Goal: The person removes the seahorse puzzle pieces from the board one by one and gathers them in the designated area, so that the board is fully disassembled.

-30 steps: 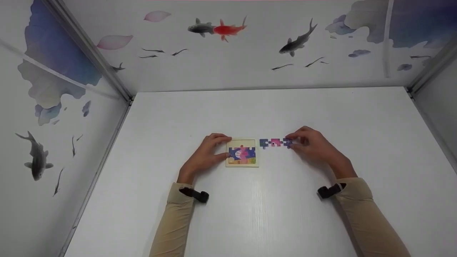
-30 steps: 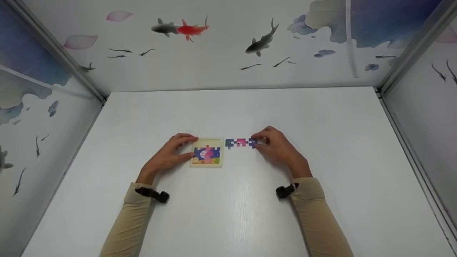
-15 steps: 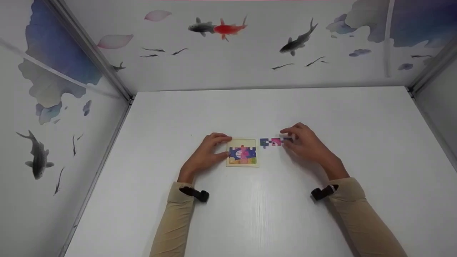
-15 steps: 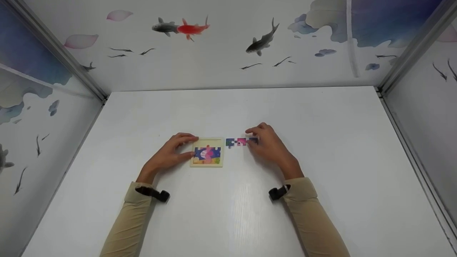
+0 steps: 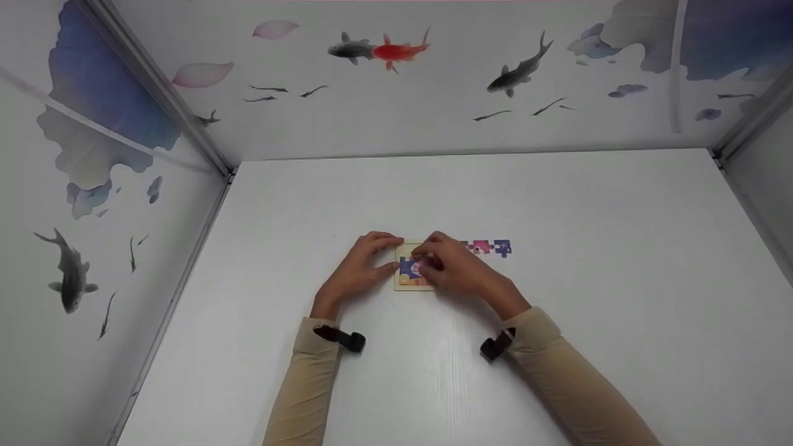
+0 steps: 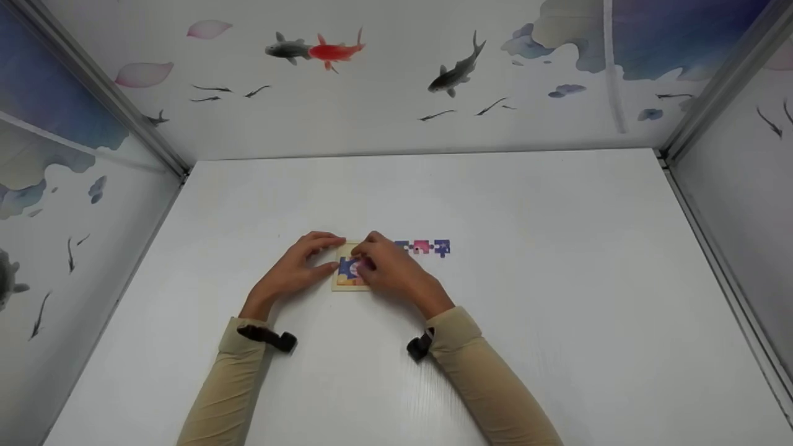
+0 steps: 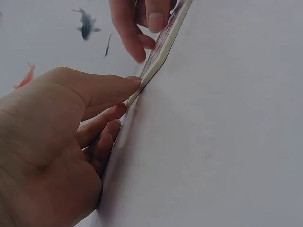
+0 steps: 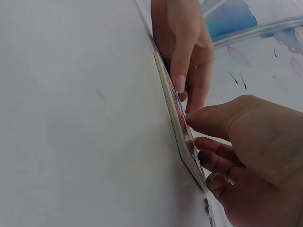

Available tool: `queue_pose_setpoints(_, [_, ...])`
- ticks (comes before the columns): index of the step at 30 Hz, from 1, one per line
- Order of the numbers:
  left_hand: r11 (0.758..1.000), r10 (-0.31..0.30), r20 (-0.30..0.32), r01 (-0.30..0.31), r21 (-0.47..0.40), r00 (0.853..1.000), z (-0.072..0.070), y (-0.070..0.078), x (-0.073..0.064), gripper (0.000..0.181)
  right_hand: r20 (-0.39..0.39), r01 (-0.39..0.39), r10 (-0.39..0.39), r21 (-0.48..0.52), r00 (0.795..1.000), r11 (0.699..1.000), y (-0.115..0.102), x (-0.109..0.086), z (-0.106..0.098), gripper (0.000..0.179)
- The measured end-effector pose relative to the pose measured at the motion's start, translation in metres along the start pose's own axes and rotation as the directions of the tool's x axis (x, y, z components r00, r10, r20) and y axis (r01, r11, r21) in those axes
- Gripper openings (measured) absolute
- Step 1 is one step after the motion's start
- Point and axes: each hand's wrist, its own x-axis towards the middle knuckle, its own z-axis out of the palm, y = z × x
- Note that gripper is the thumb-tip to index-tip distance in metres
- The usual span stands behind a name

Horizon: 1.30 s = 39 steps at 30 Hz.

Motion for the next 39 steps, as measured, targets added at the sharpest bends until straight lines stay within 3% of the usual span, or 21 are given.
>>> queue_pose_setpoints(6, [0.999,0.047,0.012,-0.047,0.022,0.999,-0.002,0.0,0.002,0.05,-0.018,-0.001,0.002,0.022,1.0,1.0,-0.014,0.009,0.01,0.033])
queue_pose_setpoints(22, [1.0,0.029,0.017,-0.028,-0.001,0.999,-0.003,-0.003,-0.002,0.049,-0.019,0.0,0.001,0.058,1.0,0.998,-0.018,0.013,0.023,0.036])
queue_pose_setpoints(34, [0.999,0.052,0.015,-0.052,0.009,0.999,-0.002,0.0,0.0,0.049,-0.032,-0.041,0.043,0.078,0.999,0.996,-0.013,0.01,0.023,0.034])
queue_pose_setpoints(39, [0.999,0.045,0.02,-0.045,0.002,0.999,-0.001,-0.001,0.002,0.048,-0.031,-0.005,0.007,0.081,0.999,0.997,-0.011,0.01,0.021,0.036])
